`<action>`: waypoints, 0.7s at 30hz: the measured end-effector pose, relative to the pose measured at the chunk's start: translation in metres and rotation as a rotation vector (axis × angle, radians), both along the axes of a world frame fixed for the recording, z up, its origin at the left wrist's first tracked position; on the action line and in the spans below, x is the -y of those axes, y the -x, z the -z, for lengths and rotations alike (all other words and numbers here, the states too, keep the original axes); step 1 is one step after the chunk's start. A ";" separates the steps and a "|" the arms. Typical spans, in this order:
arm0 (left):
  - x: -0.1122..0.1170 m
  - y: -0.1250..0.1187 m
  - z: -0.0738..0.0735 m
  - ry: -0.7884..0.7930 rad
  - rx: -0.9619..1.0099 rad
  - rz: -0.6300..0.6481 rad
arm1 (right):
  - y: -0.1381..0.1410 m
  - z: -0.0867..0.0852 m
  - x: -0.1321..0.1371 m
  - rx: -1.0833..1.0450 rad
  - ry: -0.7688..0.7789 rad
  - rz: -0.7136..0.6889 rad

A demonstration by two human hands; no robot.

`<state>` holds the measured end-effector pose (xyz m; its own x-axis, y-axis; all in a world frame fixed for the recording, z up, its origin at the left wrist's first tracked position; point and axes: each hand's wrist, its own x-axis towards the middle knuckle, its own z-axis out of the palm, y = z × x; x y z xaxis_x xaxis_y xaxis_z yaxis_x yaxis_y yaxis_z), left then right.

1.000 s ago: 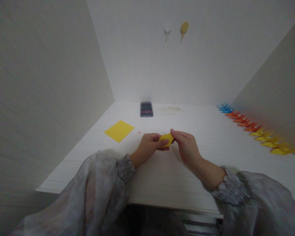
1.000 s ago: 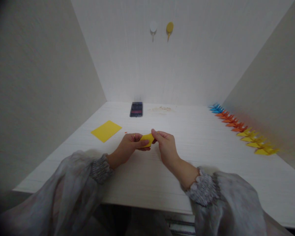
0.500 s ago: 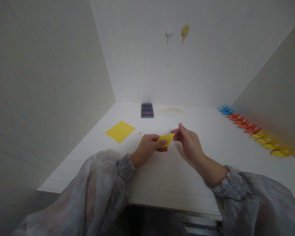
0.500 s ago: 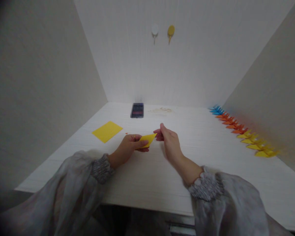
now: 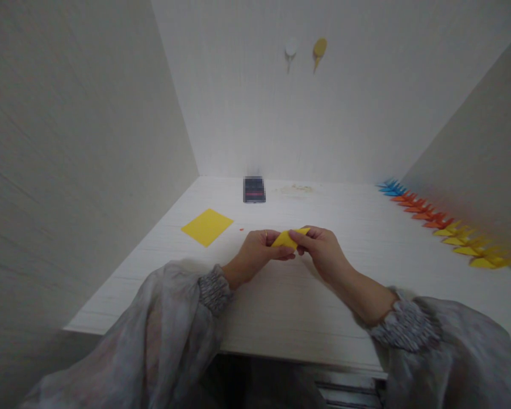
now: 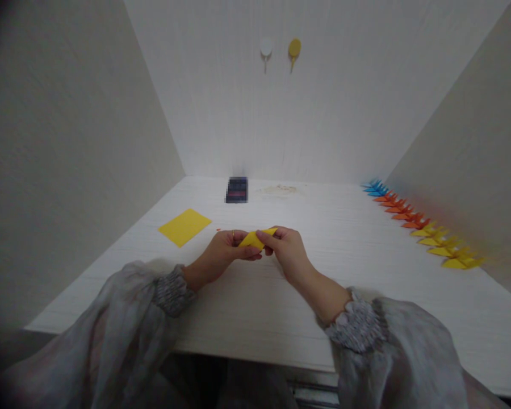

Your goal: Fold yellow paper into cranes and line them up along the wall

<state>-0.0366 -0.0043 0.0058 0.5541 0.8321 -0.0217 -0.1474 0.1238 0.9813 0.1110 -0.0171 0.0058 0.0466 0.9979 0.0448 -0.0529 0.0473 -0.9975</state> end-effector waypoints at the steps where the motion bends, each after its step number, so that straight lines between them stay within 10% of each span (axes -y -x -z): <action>1: 0.000 0.000 0.000 -0.002 0.011 0.012 | -0.001 0.001 0.000 -0.013 0.001 0.002; 12: 0.001 0.004 -0.002 0.084 0.141 0.164 | -0.009 0.000 -0.004 -0.029 0.006 0.036; 21: -0.003 0.009 0.002 0.122 0.114 0.046 | -0.019 0.002 -0.011 -0.052 -0.034 0.148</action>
<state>-0.0458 -0.0017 0.0034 0.5960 0.8011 -0.0557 -0.2486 0.2500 0.9358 0.1299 -0.0064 0.0041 0.1957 0.9780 0.0725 -0.0939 0.0923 -0.9913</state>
